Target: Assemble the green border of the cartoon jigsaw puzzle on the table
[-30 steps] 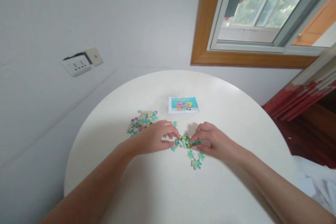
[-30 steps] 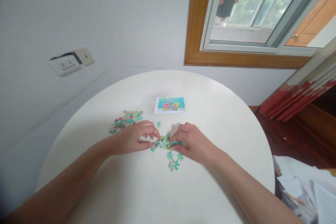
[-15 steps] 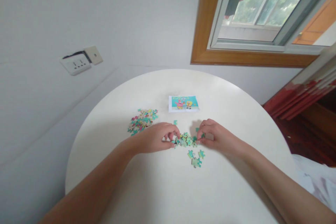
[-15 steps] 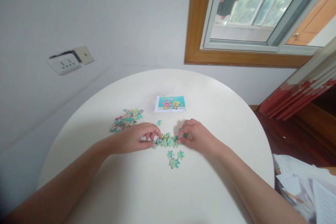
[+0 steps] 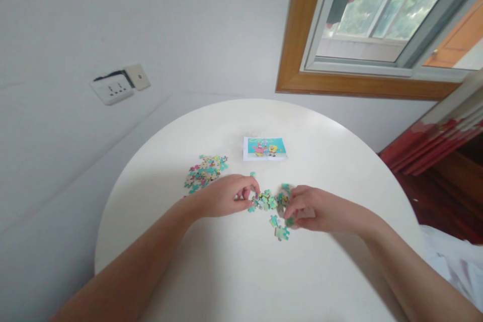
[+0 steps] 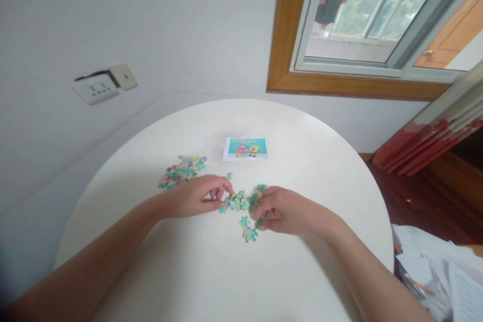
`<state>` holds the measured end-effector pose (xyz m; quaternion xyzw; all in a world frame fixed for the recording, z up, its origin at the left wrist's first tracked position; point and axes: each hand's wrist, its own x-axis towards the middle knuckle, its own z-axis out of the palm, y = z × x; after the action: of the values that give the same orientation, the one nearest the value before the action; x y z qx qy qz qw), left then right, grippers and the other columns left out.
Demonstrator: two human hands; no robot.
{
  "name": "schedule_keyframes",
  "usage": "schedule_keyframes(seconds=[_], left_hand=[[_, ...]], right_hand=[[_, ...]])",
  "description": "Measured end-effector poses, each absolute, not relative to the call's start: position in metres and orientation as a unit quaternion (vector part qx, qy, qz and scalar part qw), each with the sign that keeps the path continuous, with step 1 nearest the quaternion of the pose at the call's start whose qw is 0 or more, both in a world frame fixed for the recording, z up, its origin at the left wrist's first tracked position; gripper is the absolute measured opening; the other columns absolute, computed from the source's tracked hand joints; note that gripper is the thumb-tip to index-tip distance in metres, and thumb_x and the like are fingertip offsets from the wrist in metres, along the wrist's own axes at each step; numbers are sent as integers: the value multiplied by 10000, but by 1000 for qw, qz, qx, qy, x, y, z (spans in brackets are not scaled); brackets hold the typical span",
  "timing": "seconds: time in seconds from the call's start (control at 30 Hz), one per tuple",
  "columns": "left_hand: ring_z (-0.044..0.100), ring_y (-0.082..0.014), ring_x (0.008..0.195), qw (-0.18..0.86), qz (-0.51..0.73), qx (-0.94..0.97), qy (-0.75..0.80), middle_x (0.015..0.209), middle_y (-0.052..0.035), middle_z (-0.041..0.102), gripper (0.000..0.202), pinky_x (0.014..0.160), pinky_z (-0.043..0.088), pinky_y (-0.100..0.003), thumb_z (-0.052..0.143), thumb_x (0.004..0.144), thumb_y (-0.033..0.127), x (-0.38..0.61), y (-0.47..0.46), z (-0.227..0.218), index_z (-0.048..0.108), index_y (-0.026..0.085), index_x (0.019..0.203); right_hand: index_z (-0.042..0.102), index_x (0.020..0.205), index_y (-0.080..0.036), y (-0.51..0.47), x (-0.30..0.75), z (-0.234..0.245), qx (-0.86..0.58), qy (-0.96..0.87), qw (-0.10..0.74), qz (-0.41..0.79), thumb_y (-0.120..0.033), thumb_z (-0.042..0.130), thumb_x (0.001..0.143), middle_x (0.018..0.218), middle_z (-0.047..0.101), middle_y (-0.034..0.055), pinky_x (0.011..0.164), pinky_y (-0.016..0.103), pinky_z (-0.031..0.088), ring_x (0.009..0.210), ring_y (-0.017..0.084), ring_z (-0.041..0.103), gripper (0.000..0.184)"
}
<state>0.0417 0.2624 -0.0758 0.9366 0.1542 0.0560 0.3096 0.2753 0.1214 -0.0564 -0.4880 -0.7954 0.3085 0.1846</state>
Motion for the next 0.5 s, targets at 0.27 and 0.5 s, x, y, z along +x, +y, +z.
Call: schedule_keyframes(seconds=[0.27, 0.5], left_hand=[[550, -134, 715, 309, 55, 936, 159, 798, -2, 601, 253, 658, 368, -223, 545, 792, 228, 42, 261, -74, 594, 206, 1039], [548, -131, 707, 307, 49, 936, 164, 780, 2, 593, 253, 651, 367, -221, 549, 789, 224, 42, 261, -72, 594, 208, 1038]], right_hand=[[681, 831, -233, 121, 278, -60, -505, -803, 157, 275, -88, 647, 750, 817, 603, 12, 737, 281, 455, 821, 163, 568, 170], [665, 830, -218, 120, 279, -59, -524, -791, 153, 278, -79, 663, 730, 843, 592, 16, 697, 266, 445, 799, 155, 562, 171]])
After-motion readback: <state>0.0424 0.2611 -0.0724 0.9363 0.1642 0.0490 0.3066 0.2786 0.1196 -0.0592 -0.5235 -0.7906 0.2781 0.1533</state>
